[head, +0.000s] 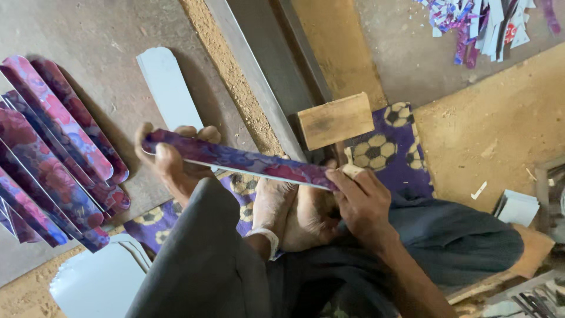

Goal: The person sits on the floor and uses a wooden mallet to repeatedly strike a white rectangular paper-mache piece held between their feet against a metal bar. They flip the piece over and continue striking it to shape the edges.

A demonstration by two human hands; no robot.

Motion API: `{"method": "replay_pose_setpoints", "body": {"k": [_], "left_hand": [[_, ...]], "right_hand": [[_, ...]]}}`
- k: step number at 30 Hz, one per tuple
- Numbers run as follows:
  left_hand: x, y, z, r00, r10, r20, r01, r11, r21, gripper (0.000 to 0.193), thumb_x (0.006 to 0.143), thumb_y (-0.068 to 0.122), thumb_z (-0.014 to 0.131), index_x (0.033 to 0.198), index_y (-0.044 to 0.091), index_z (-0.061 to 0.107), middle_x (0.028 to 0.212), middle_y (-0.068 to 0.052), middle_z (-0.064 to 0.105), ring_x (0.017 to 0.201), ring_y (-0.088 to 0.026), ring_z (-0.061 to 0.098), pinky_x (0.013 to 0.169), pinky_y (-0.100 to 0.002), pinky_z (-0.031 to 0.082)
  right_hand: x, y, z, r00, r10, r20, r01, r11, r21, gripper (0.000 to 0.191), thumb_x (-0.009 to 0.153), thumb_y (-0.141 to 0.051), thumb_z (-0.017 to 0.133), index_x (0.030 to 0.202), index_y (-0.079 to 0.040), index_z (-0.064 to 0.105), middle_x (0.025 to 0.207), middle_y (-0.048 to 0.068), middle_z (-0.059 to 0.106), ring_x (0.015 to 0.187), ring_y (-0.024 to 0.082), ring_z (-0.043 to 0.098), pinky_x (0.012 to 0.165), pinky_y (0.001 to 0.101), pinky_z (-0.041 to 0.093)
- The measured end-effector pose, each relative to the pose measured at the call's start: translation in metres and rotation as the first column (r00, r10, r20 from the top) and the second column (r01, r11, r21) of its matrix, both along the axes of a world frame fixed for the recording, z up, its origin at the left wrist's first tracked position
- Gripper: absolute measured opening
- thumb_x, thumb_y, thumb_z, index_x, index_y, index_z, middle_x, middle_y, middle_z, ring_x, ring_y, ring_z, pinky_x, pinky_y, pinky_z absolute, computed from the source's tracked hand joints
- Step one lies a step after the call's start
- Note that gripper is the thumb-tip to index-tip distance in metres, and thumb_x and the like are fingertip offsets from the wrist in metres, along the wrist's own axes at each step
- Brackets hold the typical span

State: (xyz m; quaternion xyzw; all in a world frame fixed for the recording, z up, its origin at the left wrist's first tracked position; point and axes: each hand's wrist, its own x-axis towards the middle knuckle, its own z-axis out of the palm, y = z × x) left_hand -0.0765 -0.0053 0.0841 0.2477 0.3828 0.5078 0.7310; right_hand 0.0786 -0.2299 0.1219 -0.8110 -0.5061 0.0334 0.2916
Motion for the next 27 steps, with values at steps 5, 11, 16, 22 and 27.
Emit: {"method": "replay_pose_setpoints", "body": {"k": [5,11,16,22,27], "left_hand": [[-0.054,-0.014,-0.073,0.995,-0.062,-0.075,0.038,0.956,-0.289,0.061,0.098,0.031,0.069,0.148,0.021,0.035,0.119,-0.023,0.067,0.102,-0.039,0.071,0.093,-0.052,0.061],[-0.096,-0.031,-0.099,0.952,-0.177,-0.251,0.081,0.933,-0.35,0.054,0.095,0.032,0.069,0.141,0.02,0.043,0.124,-0.022,0.066,0.109,-0.038,0.067,0.096,-0.051,0.057],[-0.131,-0.016,-0.051,0.222,-0.345,-0.912,0.508,0.839,-0.194,0.049,0.093,0.032,0.068,0.136,0.019,0.049,0.129,-0.021,0.066,0.116,-0.037,0.064,0.098,-0.051,0.053],[-0.054,-0.019,-0.019,-0.163,0.139,-0.977,0.911,0.402,-0.095,0.053,0.092,0.033,0.064,0.139,0.009,0.059,0.139,-0.017,0.061,0.13,-0.036,0.054,0.108,-0.054,0.042],[0.034,-0.027,-0.028,0.072,-0.274,-0.959,0.997,0.035,0.065,0.043,0.099,0.036,0.062,0.134,0.01,0.062,0.124,-0.015,0.069,0.106,-0.033,0.068,0.093,-0.046,0.053]], "right_hand": [[0.013,0.002,-0.009,0.999,0.041,-0.023,-0.041,0.999,-0.018,0.031,0.084,0.005,0.076,0.114,-0.001,0.071,0.099,0.013,0.066,0.09,0.032,0.066,0.075,0.0398,0.056],[-0.001,0.004,-0.017,0.946,-0.014,-0.324,0.048,0.994,0.097,0.018,0.094,0.001,0.074,0.112,-0.001,0.071,0.1,0.012,0.068,0.09,0.024,0.072,0.078,0.0326,0.058],[0.0,0.015,-0.033,0.863,-0.102,-0.494,0.116,0.993,-0.001,0.016,0.094,-0.001,0.073,0.109,0.002,0.073,0.095,0.012,0.072,0.078,0.021,0.072,0.067,0.0297,0.057],[0.007,0.025,-0.035,0.929,-0.047,-0.368,0.063,0.997,0.032,0.016,0.094,-0.001,0.074,0.109,0.004,0.071,0.096,0.015,0.071,0.085,0.024,0.072,0.072,0.0334,0.057],[0.005,0.03,-0.032,0.924,-0.052,-0.378,0.061,0.998,0.012,0.016,0.097,-0.001,0.07,0.112,0.004,0.071,0.097,0.014,0.071,0.086,0.024,0.071,0.075,0.0344,0.057]]}}
